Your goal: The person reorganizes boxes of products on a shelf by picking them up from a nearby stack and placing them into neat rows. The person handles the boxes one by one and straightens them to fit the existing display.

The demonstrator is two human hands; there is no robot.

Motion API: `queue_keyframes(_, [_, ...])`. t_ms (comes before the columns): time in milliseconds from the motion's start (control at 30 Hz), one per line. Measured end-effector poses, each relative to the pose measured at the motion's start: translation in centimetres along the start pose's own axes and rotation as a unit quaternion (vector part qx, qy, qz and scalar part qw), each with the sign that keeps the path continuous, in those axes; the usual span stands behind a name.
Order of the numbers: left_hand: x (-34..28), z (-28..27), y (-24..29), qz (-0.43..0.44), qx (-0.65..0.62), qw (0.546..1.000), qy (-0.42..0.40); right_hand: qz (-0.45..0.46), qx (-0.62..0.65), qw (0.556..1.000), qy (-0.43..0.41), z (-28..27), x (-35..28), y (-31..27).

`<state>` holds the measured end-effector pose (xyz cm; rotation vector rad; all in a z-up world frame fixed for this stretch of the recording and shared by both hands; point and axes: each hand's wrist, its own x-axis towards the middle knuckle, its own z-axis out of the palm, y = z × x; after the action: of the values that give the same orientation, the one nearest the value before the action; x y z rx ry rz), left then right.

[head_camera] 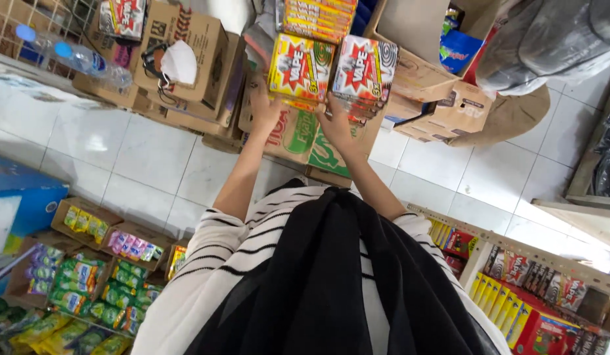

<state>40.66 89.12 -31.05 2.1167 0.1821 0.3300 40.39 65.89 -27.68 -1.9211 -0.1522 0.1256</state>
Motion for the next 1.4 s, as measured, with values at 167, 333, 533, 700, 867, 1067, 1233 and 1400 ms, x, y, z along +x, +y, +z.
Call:
queue_keyframes(167, [-0.7,0.0,-0.9,-0.064,0.028,0.997,0.021,0.102,-0.002,0.994,0.038,1.3,-0.1,0.8])
queue_keyframes(333, [-3.2,-0.9,0.4,-0.189,-0.352,0.908,0.123,0.199,0.181,0.963,-0.013,2.2,-1.0,1.7])
queue_keyframes(533, [-2.7,-7.6,4.6,-0.164,-0.535,0.829,0.009,0.095,0.145,0.983,0.053,1.0,-5.0,-3.1])
queue_keyframes(700, [-2.9,-8.1,13.4,-0.182,-0.434,0.876,-0.104,0.002,0.279,0.959,-0.055,-8.8,-8.1,-8.1])
queue_keyframes(867, [-4.5,-2.2,22.8,-0.110,-0.428,0.848,-0.291,0.084,0.404,0.904,0.109,-15.3,-14.9,-9.0])
queue_keyframes(1067, [-11.1,6.9,28.4,-0.111,-0.332,0.777,-0.523,0.073,0.493,0.821,0.280,-20.0,-22.0,-6.7])
queue_keyframes(1233, [-17.5,12.3,30.5,-0.041,-0.344,0.770,-0.536,0.069,0.014,0.913,0.402,-26.8,-28.4,-7.2])
queue_keyframes(1400, [-24.5,18.3,34.6,-0.104,-0.305,0.714,-0.621,-0.005,-0.258,0.887,0.382,-31.6,-33.8,-9.4])
